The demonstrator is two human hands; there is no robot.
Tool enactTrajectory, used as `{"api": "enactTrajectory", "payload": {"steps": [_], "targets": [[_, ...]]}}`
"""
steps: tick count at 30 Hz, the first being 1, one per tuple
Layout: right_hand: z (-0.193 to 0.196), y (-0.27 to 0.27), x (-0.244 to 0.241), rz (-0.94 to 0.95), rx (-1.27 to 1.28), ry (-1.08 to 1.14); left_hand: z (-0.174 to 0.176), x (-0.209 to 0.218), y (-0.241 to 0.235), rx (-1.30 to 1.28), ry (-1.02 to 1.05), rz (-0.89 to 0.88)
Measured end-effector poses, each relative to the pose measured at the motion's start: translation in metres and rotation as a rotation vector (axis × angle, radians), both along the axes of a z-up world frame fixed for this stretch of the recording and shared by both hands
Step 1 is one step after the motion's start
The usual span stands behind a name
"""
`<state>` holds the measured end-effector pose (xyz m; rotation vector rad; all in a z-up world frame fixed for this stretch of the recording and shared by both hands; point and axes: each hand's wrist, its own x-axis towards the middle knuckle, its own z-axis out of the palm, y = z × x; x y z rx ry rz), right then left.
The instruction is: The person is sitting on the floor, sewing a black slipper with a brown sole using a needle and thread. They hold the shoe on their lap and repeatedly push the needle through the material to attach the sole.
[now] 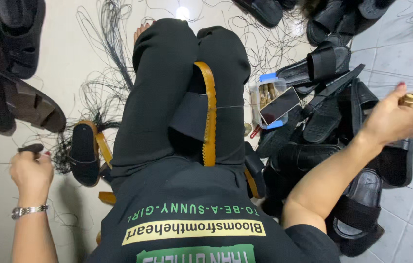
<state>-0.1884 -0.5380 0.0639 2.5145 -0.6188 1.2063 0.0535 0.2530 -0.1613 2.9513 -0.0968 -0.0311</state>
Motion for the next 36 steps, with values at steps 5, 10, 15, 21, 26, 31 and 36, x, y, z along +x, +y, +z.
{"api": "enactTrajectory", "payload": {"steps": [5,10,15,21,26,31,36], "targets": [[0.029,0.128,0.071,0.333,0.502,0.229,0.128,-0.024,-0.207,-0.364,0.155,-0.28],[-0.011,0.201,0.102,0.709,1.25,0.345,0.177,-0.047,-0.286,-0.738,0.199,-0.726],[-0.048,0.134,0.076,0.215,0.416,0.431,0.179,-0.05,-0.272,-0.739,0.547,-0.529],[-0.03,0.215,0.099,0.751,1.207,0.349,0.15,-0.058,-0.264,-1.066,1.152,-0.367],[-0.077,0.205,0.093,0.437,1.193,0.219,0.18,-0.059,-0.285,-1.346,1.245,-0.427],[-0.073,0.207,0.099,0.392,1.625,0.113,0.192,-0.051,-0.296,-1.104,0.704,-0.652],[-0.077,0.214,0.098,0.356,1.842,0.061,0.131,-0.083,-0.276,-0.403,0.19,-0.726]]}}
